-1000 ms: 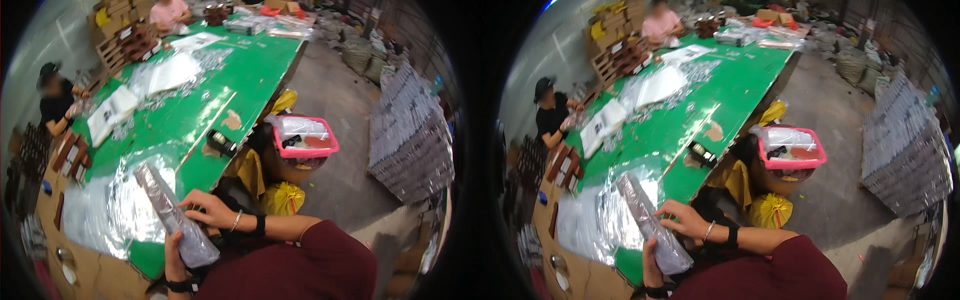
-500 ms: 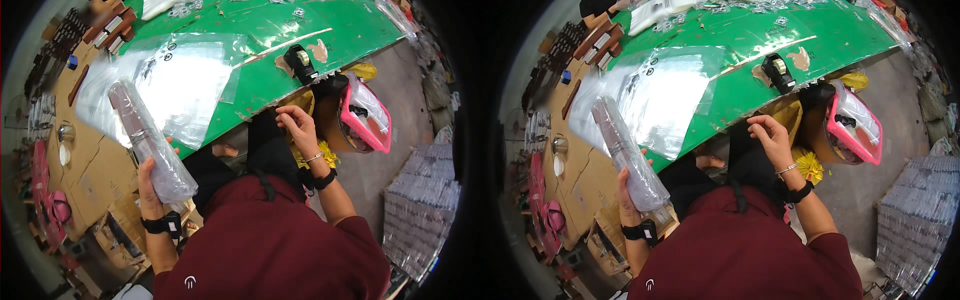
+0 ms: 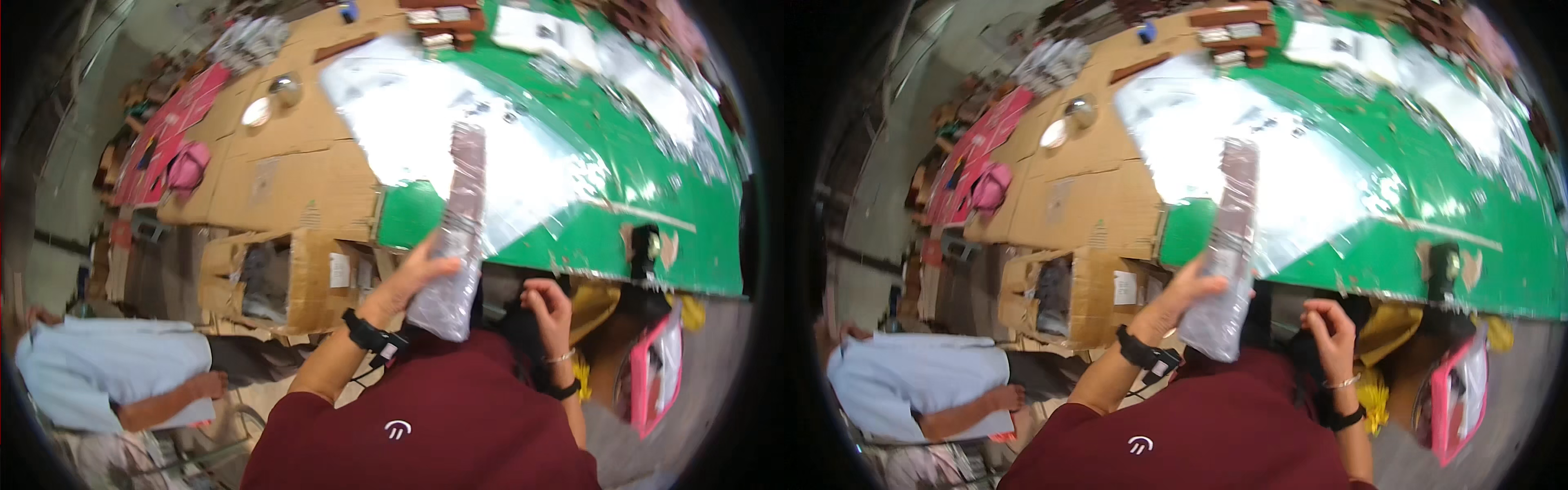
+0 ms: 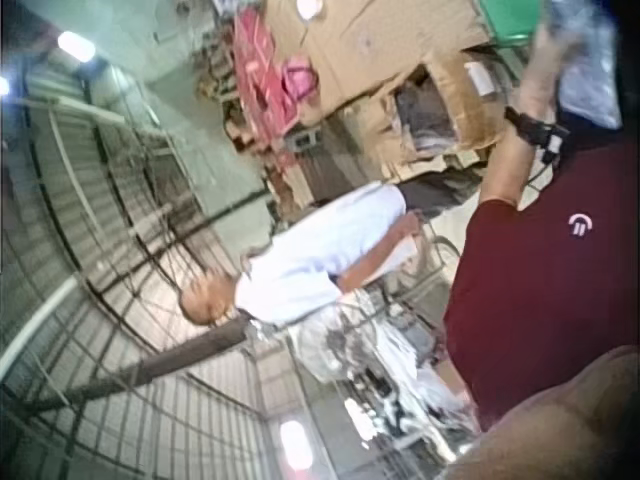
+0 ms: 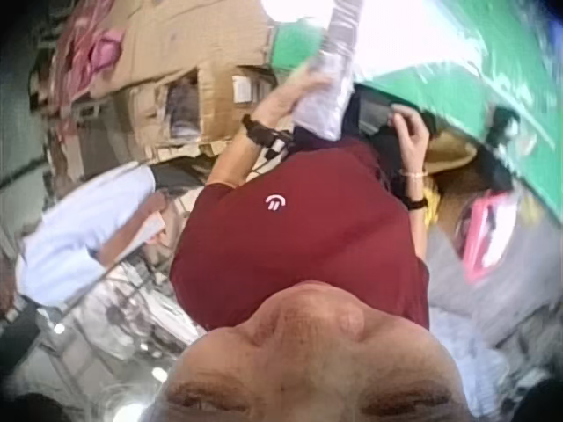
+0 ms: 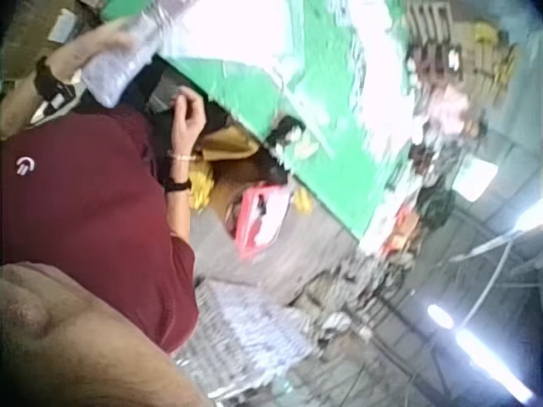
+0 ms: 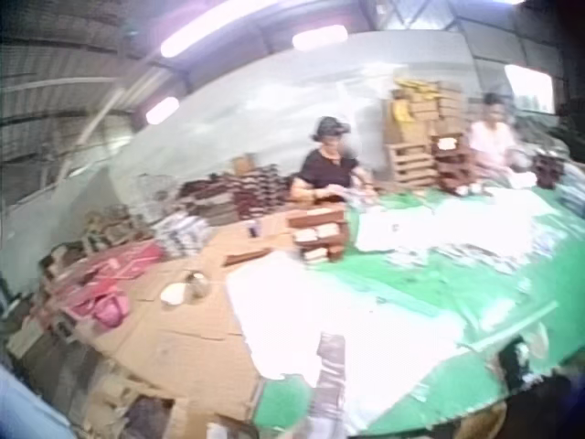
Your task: The recorder is packaging wooden furniture components into plastic bags and sealing them with tape.
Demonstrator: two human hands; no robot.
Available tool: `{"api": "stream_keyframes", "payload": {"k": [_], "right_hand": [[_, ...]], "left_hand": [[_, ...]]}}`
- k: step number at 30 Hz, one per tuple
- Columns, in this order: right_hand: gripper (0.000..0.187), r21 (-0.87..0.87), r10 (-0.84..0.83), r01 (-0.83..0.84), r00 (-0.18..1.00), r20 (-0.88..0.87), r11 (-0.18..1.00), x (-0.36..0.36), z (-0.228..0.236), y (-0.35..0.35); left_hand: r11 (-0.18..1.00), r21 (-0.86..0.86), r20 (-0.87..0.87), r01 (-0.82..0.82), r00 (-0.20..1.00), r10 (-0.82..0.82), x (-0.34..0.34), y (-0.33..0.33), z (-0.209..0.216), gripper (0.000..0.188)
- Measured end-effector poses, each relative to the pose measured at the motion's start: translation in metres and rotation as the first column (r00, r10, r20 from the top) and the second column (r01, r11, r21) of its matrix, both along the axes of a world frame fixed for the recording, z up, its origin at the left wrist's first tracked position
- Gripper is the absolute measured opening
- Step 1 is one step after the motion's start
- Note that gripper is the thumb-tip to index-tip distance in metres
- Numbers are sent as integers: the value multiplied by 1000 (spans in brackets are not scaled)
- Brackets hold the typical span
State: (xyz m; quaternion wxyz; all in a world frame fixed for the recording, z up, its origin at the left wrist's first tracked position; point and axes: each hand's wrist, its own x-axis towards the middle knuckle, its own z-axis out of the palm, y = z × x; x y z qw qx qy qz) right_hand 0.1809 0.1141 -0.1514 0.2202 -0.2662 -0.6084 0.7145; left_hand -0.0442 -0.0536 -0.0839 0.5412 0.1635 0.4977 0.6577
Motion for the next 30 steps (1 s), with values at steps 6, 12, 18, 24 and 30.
{"api": "stream_keyframes", "payload": {"k": [6,12,18,24,30], "right_hand": [[46,-140,431,-433,901,-48,891,-33,5,-17],[83,-229,598,-597,798,-75,769,-49,2,-21],[68,-288,326,-351,936,-132,891,-73,15,-5],[49,-60,227,-227,974,-13,972,-94,19,59],[56,219,112,-123,992,63,968,-121,-18,84]], "left_hand": [[999,9,-269,34,963,-30,15,-9,-28,83],[998,-10,-193,-69,979,66,15,18,-35,73],[974,100,-375,-202,899,225,0,72,-65,72],[925,207,-714,-318,598,365,-5,46,-37,44],[940,25,-769,-341,594,237,-1,1,-65,24]]}}
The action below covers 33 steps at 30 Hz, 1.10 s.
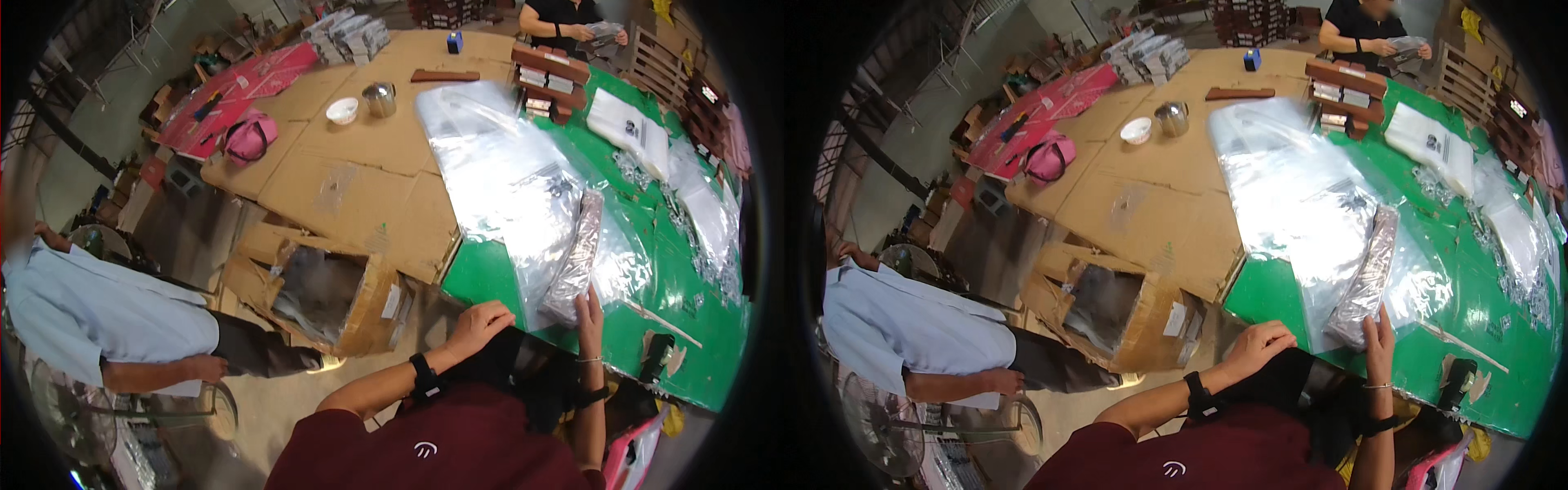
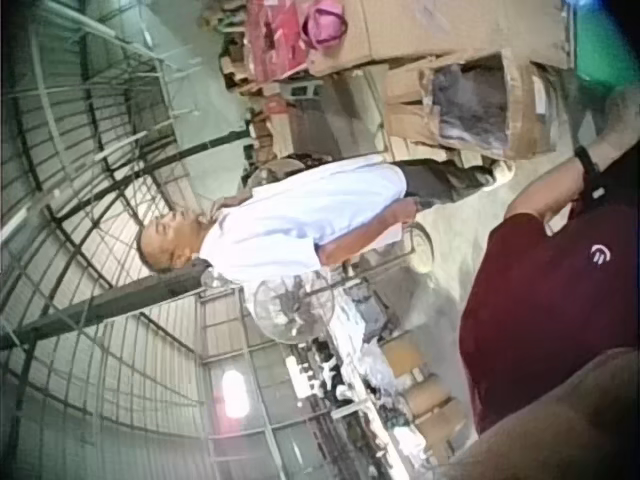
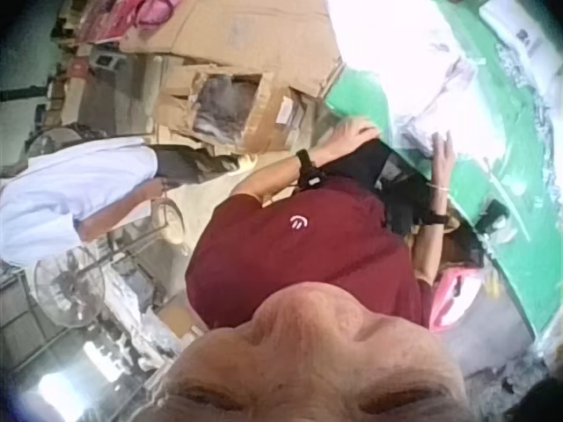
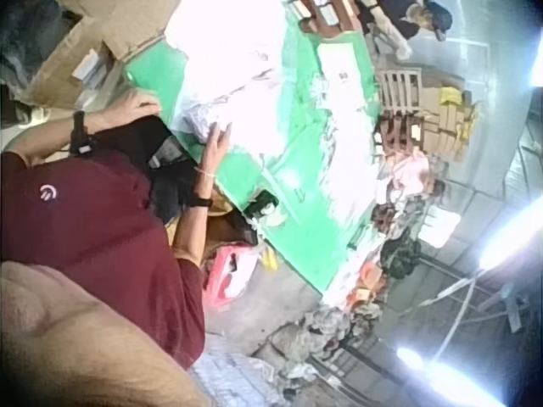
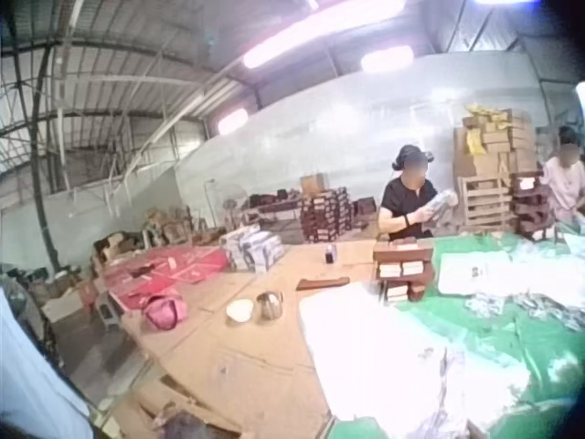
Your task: The recorder is packaging wooden furniture components into plastic bags and sealing them with tape.
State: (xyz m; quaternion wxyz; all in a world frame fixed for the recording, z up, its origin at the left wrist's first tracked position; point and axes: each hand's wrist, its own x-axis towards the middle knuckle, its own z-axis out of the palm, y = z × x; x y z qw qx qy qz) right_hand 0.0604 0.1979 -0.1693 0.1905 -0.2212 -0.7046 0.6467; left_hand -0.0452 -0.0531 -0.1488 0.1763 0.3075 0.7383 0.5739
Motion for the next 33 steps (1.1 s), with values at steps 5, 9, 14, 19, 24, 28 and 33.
{"api": "stream_keyframes", "payload": {"k": [5,9,14,19,24,28,33], "right_hand": [[46,450,-133,90,989,66,888,14,-14,4],[34,508,-220,227,973,-75,831,13,5,-18],[29,449,-265,260,963,-54,855,23,7,-28],[24,290,-288,292,956,-56,911,34,-3,-28],[14,343,-185,219,974,-130,914,33,18,-48],[12,277,100,-63,988,-121,959,27,30,-82],[44,6,336,-336,941,-50,942,27,31,-99]], "left_hand": [[1000,-23,-158,4,987,-8,5,1,-8,23],[998,-70,-234,10,972,-26,3,1,-19,27],[998,-62,-213,-16,977,3,4,-1,-13,29],[994,-105,-249,-15,968,-12,5,2,-15,30],[993,-42,-148,114,982,-119,12,1,1,21],[923,29,-70,383,922,-380,20,6,14,16],[897,136,10,421,905,-426,33,8,17,30]]}}
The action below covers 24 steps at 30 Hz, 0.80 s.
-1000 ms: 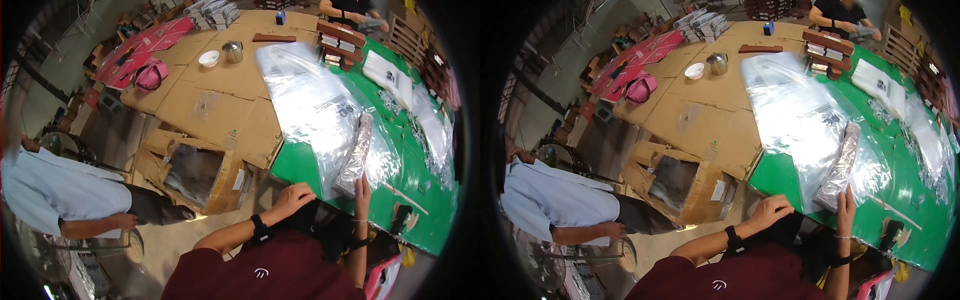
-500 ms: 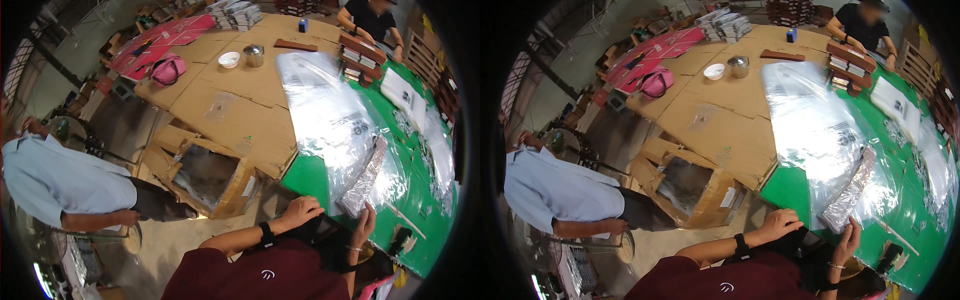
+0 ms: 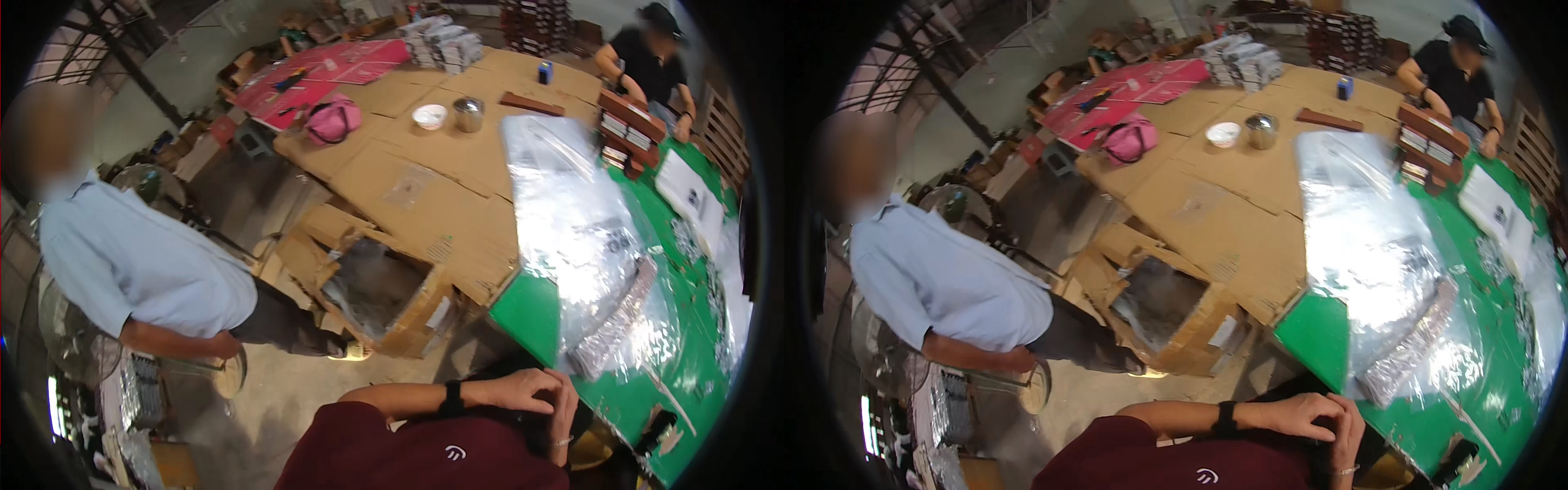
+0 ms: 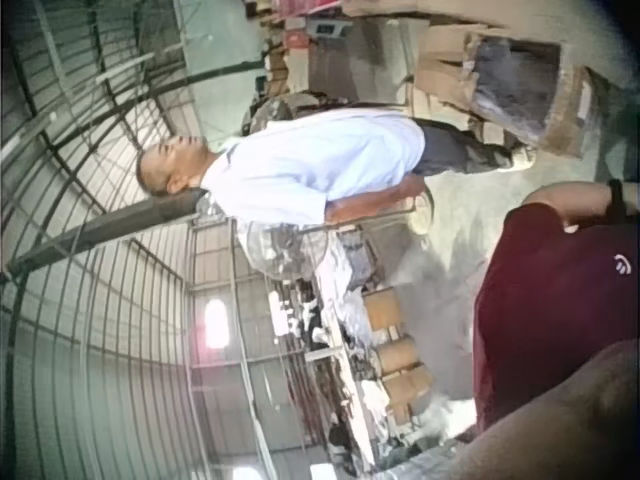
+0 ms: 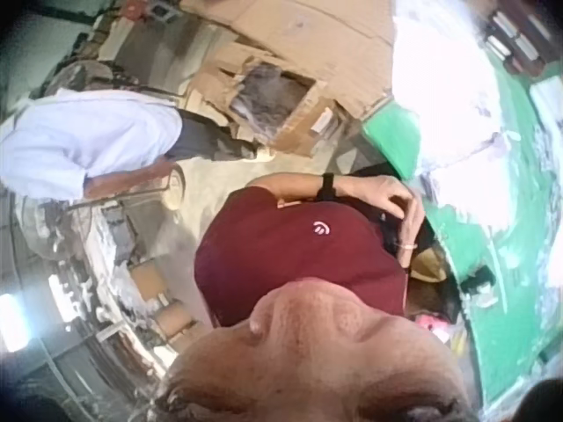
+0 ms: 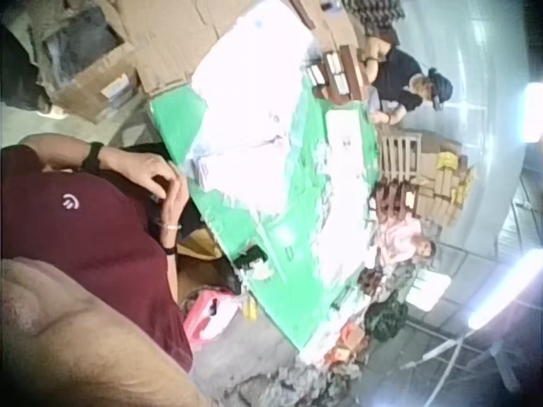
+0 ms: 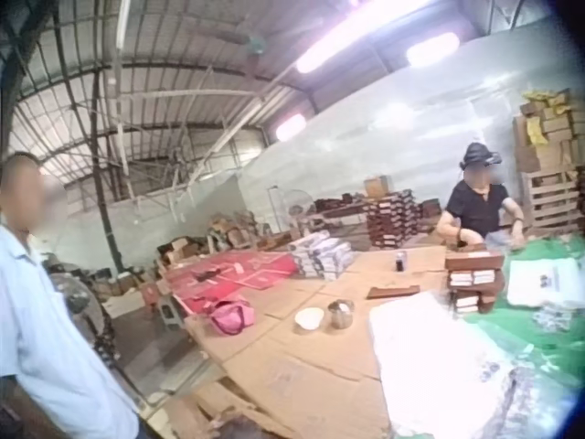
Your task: The recorder is packaging wooden furniture components into plastic bags and sealing them with tape.
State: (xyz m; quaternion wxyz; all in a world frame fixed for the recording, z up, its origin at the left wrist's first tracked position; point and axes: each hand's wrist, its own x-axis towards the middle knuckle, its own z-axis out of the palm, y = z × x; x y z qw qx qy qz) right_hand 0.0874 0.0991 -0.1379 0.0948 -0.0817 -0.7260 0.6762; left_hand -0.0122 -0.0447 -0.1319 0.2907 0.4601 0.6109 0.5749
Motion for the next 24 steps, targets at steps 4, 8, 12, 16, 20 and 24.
{"api": "stream_keyframes", "payload": {"k": [4,8,12,16,20,24], "right_hand": [[47,-89,38,-42,998,-43,995,3,-21,5],[52,56,116,-114,992,-47,992,-5,-38,14],[52,-66,140,-142,989,-40,988,-23,-66,18],[53,-101,148,-150,989,-29,983,-25,-59,14],[54,16,170,-170,985,-24,985,-21,-39,13],[53,33,138,-137,990,-39,990,-11,-40,17]], "left_hand": [[997,-47,147,61,988,-54,4,3,6,26],[999,27,268,-22,963,14,7,4,-10,30],[997,-5,538,-81,840,70,1,-1,-12,36],[997,-42,521,-68,850,80,-2,-3,-7,34],[998,-38,507,-53,860,65,1,0,-13,32],[998,-53,490,-37,870,58,6,6,-10,31]]}}
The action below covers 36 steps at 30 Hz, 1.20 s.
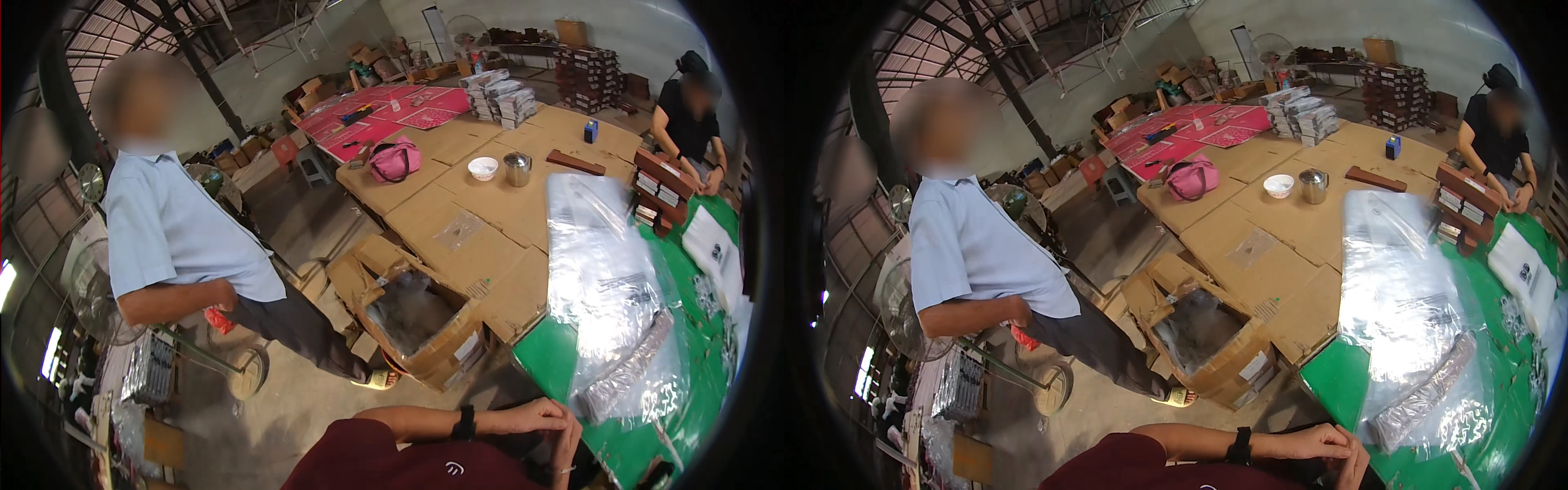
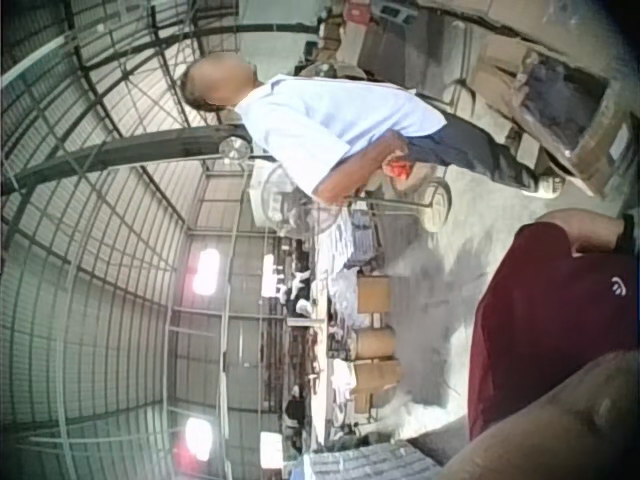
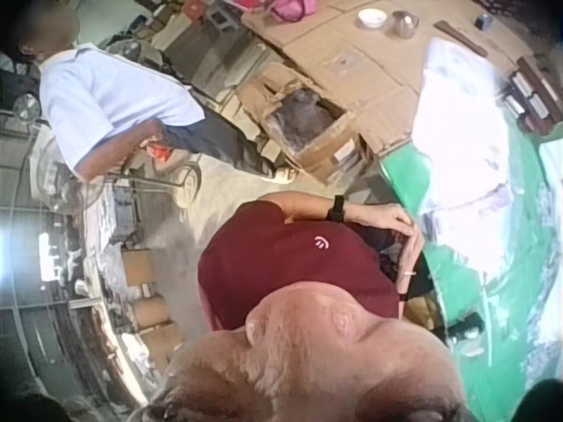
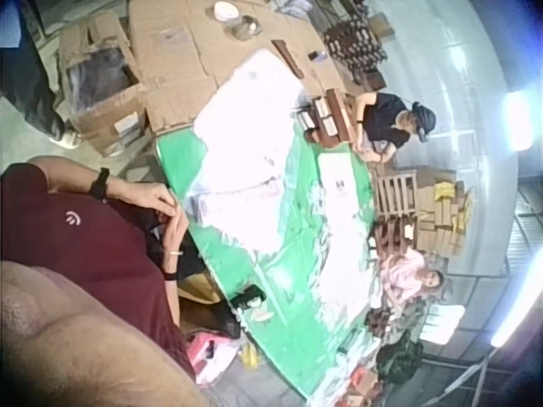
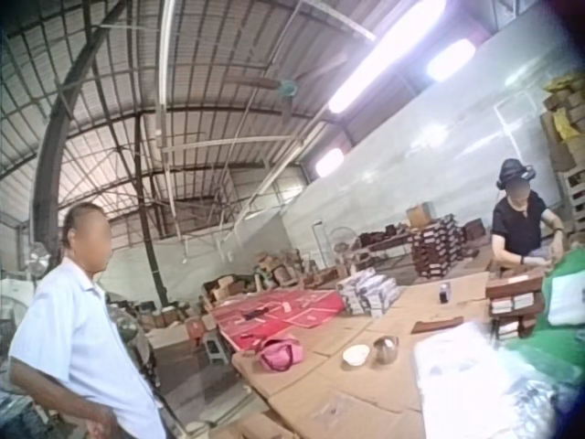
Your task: The recorder is packaging wooden furniture components into plastic bags and sealing them with tape.
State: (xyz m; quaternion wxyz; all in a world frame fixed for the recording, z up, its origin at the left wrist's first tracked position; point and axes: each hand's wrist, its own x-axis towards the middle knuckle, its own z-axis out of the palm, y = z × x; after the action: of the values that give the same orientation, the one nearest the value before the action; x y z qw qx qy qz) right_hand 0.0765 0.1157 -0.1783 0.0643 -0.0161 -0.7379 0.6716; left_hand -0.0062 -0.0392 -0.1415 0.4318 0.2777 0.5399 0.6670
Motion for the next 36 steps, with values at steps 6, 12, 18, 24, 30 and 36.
{"api": "stream_keyframes", "payload": {"k": [6,12,18,24,30,36], "right_hand": [[54,-97,-40,43,999,32,994,10,6,-3],[54,-37,2,-2,1000,-10,999,8,-1,-4],[61,-485,-57,53,998,7,873,10,-26,-3],[64,-291,-165,205,974,156,934,16,-5,3],[55,-213,-202,225,971,126,951,19,-16,3],[44,-188,-200,223,970,137,956,12,-18,2]], "left_hand": [[1000,12,-5,13,1000,-13,3,5,-5,27],[1000,-24,-68,-11,998,10,-1,-1,-5,25],[996,-54,-55,-67,996,64,-10,-8,-6,24],[989,-53,36,-134,990,136,-6,-15,-16,24],[994,-37,-7,-104,995,104,-13,-9,-20,28],[994,-59,78,-94,992,99,-13,-8,-31,30]]}}
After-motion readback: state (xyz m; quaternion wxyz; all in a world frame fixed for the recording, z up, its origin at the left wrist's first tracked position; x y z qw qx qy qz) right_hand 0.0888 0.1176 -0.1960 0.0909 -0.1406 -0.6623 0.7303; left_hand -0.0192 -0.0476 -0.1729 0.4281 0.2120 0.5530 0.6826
